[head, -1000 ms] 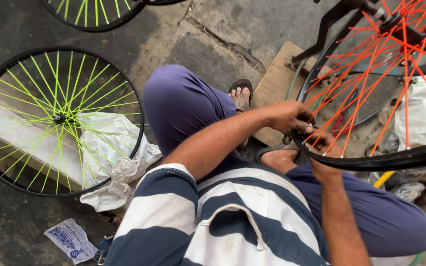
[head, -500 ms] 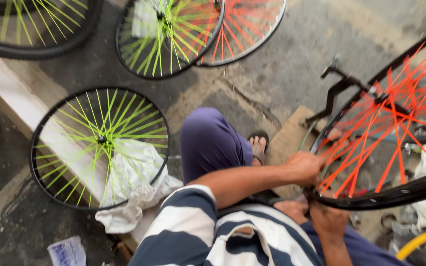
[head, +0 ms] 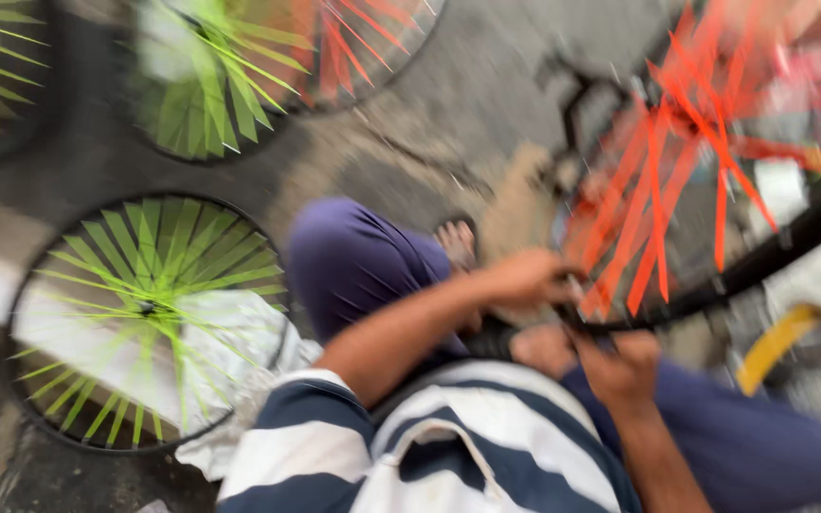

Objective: The person sits on the ground lacing orange spokes into a bicycle rim, threading each spoke through the hub and rim holes. They then mount the laced wheel on a truing stand, spin it, and work on the spokes while the wheel turns.

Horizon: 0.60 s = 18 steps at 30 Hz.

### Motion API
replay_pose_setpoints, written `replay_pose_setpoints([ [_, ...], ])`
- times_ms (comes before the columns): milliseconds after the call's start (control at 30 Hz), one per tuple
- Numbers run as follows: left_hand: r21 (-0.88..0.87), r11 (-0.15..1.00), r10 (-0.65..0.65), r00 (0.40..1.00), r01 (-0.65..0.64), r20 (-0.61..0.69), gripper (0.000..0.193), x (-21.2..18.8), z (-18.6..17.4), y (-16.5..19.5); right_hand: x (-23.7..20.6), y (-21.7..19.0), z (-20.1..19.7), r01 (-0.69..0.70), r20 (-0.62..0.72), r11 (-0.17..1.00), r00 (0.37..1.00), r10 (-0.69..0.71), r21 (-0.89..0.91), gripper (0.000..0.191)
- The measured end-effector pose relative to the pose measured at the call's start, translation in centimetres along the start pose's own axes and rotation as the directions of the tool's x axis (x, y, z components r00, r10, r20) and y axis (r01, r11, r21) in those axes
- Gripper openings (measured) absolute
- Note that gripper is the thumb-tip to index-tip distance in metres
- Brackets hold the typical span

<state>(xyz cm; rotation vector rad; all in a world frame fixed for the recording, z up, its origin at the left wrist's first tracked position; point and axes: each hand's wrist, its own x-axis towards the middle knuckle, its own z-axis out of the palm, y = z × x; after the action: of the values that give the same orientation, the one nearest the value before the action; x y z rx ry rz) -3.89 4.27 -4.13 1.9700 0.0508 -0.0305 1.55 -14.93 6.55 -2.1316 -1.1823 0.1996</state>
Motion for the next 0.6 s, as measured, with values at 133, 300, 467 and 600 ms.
replay_pose_setpoints([
  [133,-0.544,0.839,-0.098,0.979,-0.016,-0.181,0.046,-0.6,-0.8,-1.2,-0.8,-0.5,-1.0,-0.014,-0.004,0.982,1.000,0.015,0.187,0.020],
  [300,-0.451,0.875,-0.274,0.948,0.176,-0.163,0.044,-1.2,-0.3,-0.3,-0.7,-2.5,-2.1,-0.091,0.019,0.974,0.996,0.089,0.208,0.020],
  [467,-0.332,0.937,-0.181,0.966,0.112,-0.184,0.045,-1.6,0.7,0.4,-0.3,-3.5,-2.5,-0.147,0.026,0.944,0.989,0.146,0.294,0.021],
  [600,-0.541,0.841,-0.039,0.996,-0.010,-0.079,0.047,-1.2,0.6,-0.6,-0.3,-3.6,-3.1,-0.170,0.021,0.944,0.985,0.171,0.282,0.022],
])
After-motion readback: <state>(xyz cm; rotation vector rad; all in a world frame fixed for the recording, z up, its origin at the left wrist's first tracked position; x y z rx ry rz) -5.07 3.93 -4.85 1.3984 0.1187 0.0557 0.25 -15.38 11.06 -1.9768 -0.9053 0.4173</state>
